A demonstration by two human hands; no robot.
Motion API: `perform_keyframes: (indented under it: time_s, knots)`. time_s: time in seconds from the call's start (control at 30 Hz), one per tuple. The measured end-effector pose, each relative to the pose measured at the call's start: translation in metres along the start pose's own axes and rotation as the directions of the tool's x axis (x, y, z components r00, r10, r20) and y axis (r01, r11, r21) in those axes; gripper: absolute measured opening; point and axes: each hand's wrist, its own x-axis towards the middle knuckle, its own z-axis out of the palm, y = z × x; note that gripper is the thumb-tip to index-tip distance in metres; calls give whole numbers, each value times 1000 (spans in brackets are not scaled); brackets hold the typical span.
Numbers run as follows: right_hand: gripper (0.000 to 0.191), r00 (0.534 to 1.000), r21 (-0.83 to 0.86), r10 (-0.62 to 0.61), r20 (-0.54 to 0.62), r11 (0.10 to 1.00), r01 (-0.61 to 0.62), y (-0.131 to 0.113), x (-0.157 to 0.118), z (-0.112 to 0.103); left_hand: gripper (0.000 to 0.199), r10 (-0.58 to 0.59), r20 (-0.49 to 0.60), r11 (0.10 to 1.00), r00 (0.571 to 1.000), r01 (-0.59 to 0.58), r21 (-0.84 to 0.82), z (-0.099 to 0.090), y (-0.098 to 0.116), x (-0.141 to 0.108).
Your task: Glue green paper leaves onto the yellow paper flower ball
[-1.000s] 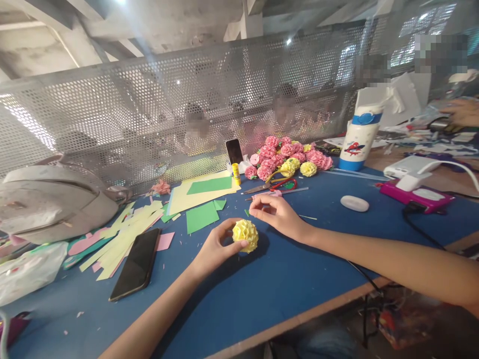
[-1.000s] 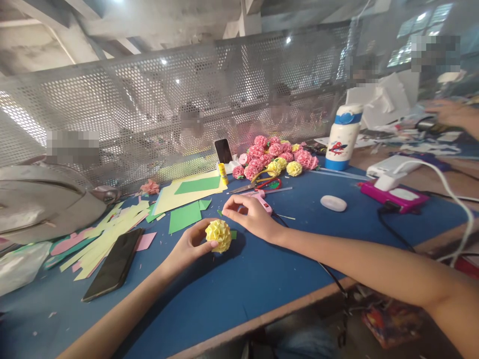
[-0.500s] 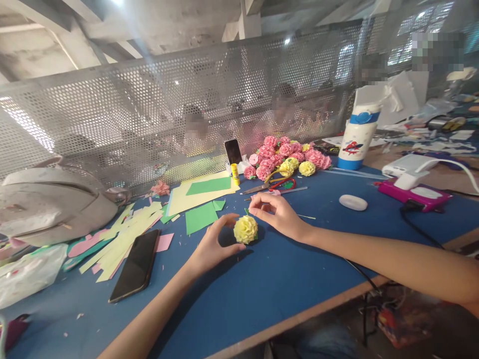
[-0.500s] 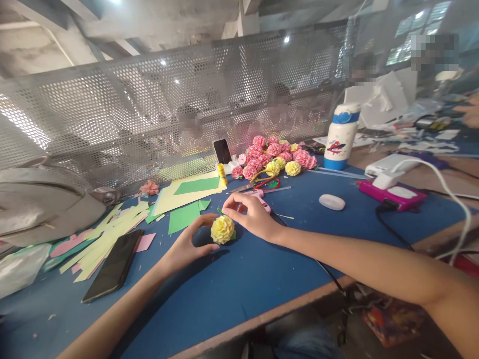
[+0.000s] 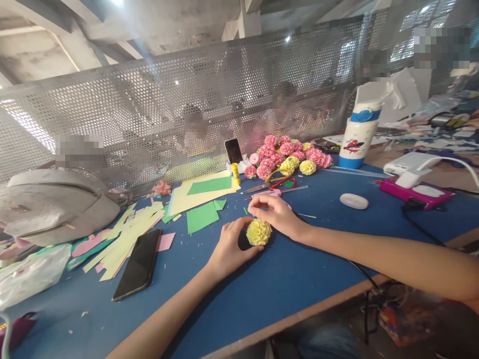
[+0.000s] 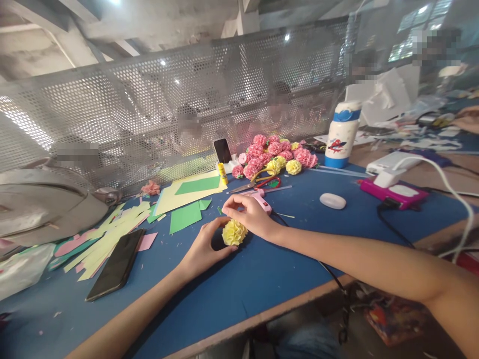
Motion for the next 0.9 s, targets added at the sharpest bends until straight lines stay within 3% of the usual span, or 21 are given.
perform_keyframes:
  time_s: [0.1,0.2,0.3,0.53,0.9]
  knots:
    - [21,999,37,30,-16,999,-29,0,1,-2,52,-8,-49,998,999,5,-67,-2,2,0]
    - [27,996,81,83,-16,993,-81,0,1,-4,39,-23,-99,994,995,13,-105,-13,3,-2]
    - [31,992,112,126,-5,986,-125,1,0,-4,27,-47,-80,997,996,41,-66,-23,2,-6]
    - [33,990,115,139,-8,984,-137,2,0,-4,31,-80,-46,995,996,83,58,-25,-3,-14]
    - [29,993,80,118,9,990,-119,2,0,-2,37,-73,-29,997,997,73,-3,-25,-3,-12]
